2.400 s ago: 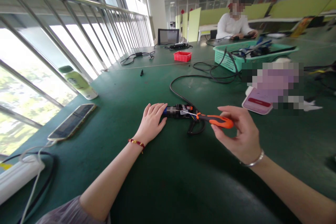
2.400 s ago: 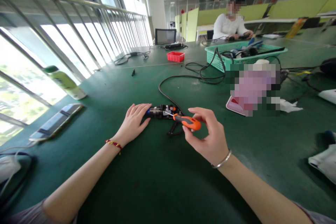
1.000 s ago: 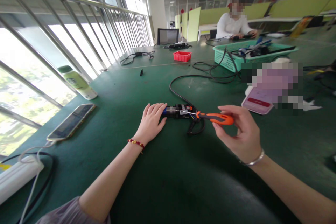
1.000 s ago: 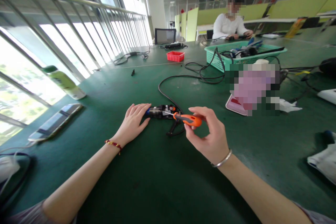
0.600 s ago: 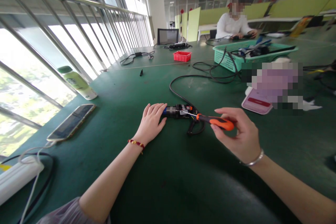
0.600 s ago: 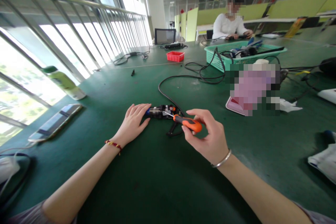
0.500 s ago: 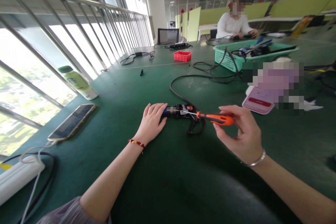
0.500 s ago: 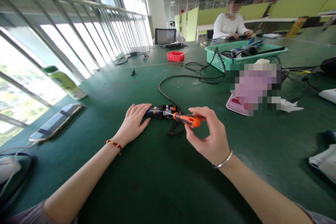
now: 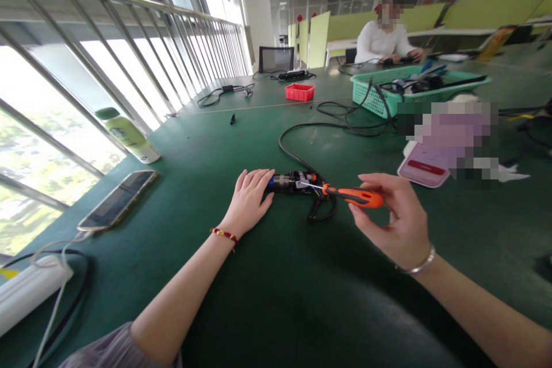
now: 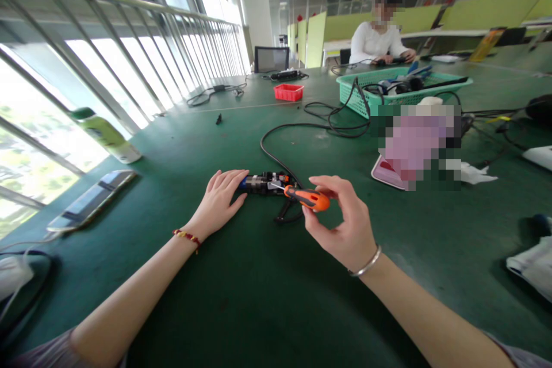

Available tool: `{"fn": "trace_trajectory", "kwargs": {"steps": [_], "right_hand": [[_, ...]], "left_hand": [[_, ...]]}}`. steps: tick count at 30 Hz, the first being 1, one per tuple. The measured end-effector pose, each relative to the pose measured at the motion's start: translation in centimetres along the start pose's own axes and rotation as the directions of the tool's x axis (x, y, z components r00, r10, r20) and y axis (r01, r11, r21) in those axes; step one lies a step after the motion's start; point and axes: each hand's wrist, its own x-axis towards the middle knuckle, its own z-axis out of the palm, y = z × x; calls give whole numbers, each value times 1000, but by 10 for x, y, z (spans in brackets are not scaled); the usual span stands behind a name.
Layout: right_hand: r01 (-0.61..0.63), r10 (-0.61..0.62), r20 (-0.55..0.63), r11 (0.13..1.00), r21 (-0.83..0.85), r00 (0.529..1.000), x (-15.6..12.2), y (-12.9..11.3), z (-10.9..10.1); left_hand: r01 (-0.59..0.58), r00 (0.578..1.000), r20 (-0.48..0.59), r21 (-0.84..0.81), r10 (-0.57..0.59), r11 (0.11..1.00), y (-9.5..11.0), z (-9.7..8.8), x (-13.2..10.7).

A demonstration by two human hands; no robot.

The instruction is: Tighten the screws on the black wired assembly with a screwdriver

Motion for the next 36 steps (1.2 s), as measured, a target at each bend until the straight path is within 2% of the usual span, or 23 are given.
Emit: {"fn": "trace_trajectory", "kwargs": {"steps": [5,13,19,26,29,33,36], "right_hand": [[-88,91,112,996,-32,990,3,-8,-1],[13,-13,9,1000,6,1000,1,0,-1],[-83,87,137,996,-35,987,3,-8,-1],[6,-6,9,1000,9,1000,0,0,-1],[9,-9,28,1000,-5,1000,1,-1,-1],[-56,61,120,997,-46,991,3,-7,-1],[-61,64,88,997,-41,994,2,-5,-1]], "left_hand": [[0,1000,-2,0,0,1000,0,1,0],[-2,1000,2,1,2,1000,0,0,0],[-2,1000,-5,0,2,1000,-1,1,0],[-4,1000,-2,3,4,1000,0,0,0],[-1,1000,2,4,1,1000,0,0,0],[-1,1000,-2,3,1,1000,0,1,0],[-3,1000,-4,5,3,1000,0,1,0]]}}
